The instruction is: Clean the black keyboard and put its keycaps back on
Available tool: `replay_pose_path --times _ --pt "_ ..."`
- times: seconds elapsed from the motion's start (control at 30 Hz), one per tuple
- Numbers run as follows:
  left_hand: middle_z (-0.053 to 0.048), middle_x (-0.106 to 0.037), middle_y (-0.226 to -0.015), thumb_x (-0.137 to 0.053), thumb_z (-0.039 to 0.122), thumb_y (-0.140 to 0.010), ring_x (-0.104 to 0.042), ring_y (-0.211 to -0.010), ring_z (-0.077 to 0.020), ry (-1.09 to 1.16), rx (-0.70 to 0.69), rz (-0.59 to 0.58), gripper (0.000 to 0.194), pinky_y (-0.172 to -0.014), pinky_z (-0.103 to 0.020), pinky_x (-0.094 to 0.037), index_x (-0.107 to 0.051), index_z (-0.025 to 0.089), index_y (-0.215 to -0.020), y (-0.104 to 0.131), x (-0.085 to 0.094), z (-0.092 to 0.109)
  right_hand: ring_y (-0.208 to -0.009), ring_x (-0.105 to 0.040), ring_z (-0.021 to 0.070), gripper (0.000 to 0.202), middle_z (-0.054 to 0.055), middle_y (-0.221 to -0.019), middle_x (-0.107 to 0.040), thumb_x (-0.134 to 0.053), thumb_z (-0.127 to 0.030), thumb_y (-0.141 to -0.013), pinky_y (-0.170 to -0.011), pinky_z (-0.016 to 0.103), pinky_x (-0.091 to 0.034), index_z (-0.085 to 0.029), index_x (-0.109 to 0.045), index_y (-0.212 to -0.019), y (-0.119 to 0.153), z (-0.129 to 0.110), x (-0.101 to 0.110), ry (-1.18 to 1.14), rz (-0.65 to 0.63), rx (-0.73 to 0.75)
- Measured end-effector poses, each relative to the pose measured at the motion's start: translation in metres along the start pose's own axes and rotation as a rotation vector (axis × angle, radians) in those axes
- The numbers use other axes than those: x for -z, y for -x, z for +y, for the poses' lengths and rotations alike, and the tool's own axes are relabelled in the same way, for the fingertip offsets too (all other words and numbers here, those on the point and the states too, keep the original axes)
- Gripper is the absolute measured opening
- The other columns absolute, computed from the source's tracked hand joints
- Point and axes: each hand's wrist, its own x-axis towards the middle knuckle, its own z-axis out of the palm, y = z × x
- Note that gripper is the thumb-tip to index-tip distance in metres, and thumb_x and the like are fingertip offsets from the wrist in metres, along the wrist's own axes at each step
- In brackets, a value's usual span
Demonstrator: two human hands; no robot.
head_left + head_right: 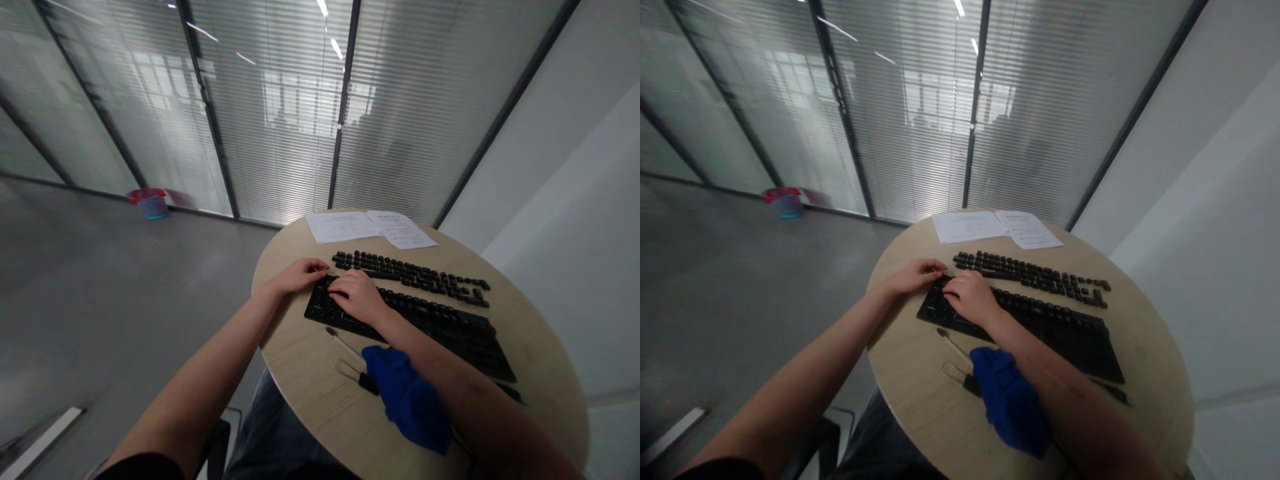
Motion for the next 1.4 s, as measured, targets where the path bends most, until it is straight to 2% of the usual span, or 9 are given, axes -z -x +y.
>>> replay_pose_path --times 0.13,0.3,0.53,0.9,1.27,1.4 --pt "-0.011 -0.077 -0.111 -0.065 0.052 -0.086 -0.069 -0.101 -0.0249 -0.009 0.005 -0.017 0.048 -0.094 -0.038 -0.052 -0.074 0.015 -0.114 0.0002 0.0007 0.0022 -0.099 -0.064 0.0253 0.005 0.004 -0.107 -0.080 -0.077 -0.022 -0.090 -0.089 0.043 -0.047 -0.022 -0.081 -0.093 -0.0006 0.0025 -0.0016 -0.003 0.033 -0.002" --pt "-0.010 -0.077 -0.117 -0.064 0.048 -0.088 -0.068 -0.104 -0.0249 -0.010 0.011 -0.016 0.043 -0.099 -0.040 -0.050 -0.073 0.016 -0.116 -0.0010 0.0009 0.0016 -0.097 -0.065 0.0246 0.005 0.003 -0.104 -0.081 -0.076 -0.025 -0.091 -0.089 0.042 -0.046 -0.024 -0.080 -0.094 0.0005 0.0045 -0.0022 -0.027 0.013 -0.027" --pt "-0.011 -0.078 -0.112 -0.065 0.045 -0.088 -0.068 -0.101 -0.0244 -0.017 0.002 -0.012 0.041 -0.094 -0.039 -0.052 -0.074 0.016 -0.114 -0.0007 0.0010 0.0013 -0.098 -0.067 0.0236 0.006 0.002 -0.105 -0.081 -0.075 -0.022 -0.092 -0.092 0.042 -0.046 -0.024 -0.080 -0.095 0.0003 0.0045 -0.0024 -0.051 0.003 0.007" --pt "-0.011 -0.078 -0.112 -0.065 0.048 -0.086 -0.069 -0.098 -0.0246 -0.013 0.000 -0.009 0.045 -0.094 -0.039 -0.053 -0.074 0.015 -0.116 0.0008 0.0011 -0.0018 -0.096 -0.070 0.0242 0.007 0.004 -0.104 -0.082 -0.076 -0.023 -0.092 -0.091 0.043 -0.049 -0.023 -0.080 -0.096 -0.0007 0.0038 -0.0045 -0.044 0.008 0.001" --pt "-0.011 -0.078 -0.112 -0.065 0.049 -0.085 -0.069 -0.098 -0.0247 -0.019 -0.004 0.011 0.044 -0.094 -0.040 -0.052 -0.075 0.016 -0.113 -0.0002 0.0003 -0.0031 -0.094 -0.070 0.0228 0.011 0.004 -0.104 -0.082 -0.076 -0.018 -0.089 -0.091 0.040 -0.051 -0.024 -0.081 -0.097 -0.0006 0.0048 -0.0045 -0.093 0.014 -0.021" --pt "-0.012 -0.078 -0.111 -0.064 0.049 -0.085 -0.070 -0.098 -0.0249 -0.017 -0.004 0.003 0.044 -0.093 -0.039 -0.052 -0.075 0.015 -0.113 0.0001 0.0012 -0.0016 -0.092 -0.070 0.0227 0.010 0.005 -0.098 -0.081 -0.078 -0.021 -0.089 -0.089 0.038 -0.053 -0.024 -0.082 -0.097 -0.0011 0.0036 -0.0007 -0.159 0.052 -0.118"
